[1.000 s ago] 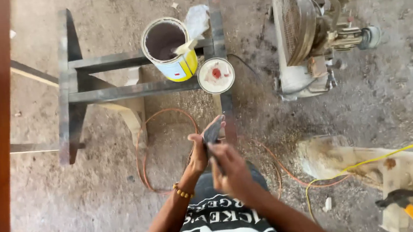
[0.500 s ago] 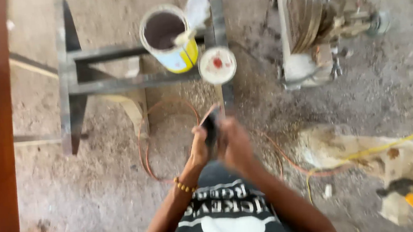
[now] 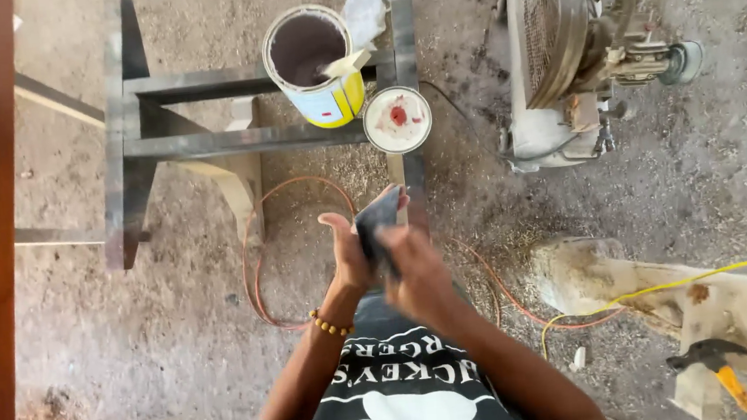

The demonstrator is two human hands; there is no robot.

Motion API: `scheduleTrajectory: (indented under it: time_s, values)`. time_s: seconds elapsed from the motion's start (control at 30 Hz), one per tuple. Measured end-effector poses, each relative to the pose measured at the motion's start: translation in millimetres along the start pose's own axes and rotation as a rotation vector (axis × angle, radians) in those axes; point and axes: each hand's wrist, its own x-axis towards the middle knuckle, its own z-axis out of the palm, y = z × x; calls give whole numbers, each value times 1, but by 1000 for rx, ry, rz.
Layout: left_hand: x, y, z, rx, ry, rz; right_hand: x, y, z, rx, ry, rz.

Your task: The person sands a wooden furniture frame and applies a liquid finish to it.

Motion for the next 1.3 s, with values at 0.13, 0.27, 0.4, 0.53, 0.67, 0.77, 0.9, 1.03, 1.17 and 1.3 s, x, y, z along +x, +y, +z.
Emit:
scheduleTrajectory:
  time_s: [0.13, 0.27, 0.4, 0.53, 0.67, 0.77, 0.9, 1.03, 1.17, 1.3]
  values:
    - [3, -8, -12, 177, 92, 11, 5, -4, -2, 0, 25, 32]
    - [-9, 20, 40, 281, -41, 50, 22, 8, -10, 62, 73, 80]
    - [-10, 16, 17, 552, 139, 84, 20, 53, -8, 177, 114, 411]
    - [10, 6, -25, 487, 352, 93, 0, 37, -5, 375, 40, 578]
    - [11, 11, 0, 374, 246, 151, -3, 8, 6, 183, -1, 264]
    - [9, 1, 1, -32, 19, 75, -6, -5, 2, -14, -71, -6]
    - [6, 15, 21, -164, -300, 39, 12, -17, -4, -64, -108, -61]
    - [-3, 2, 13, 302, -143, 105, 16, 3, 1, -109, -33, 91]
    - [-7, 5, 1, 483, -67, 136, 9, 16, 18, -34, 15, 104]
    - [-13, 6, 14, 473, -48, 150, 14, -4, 9, -65, 82, 102]
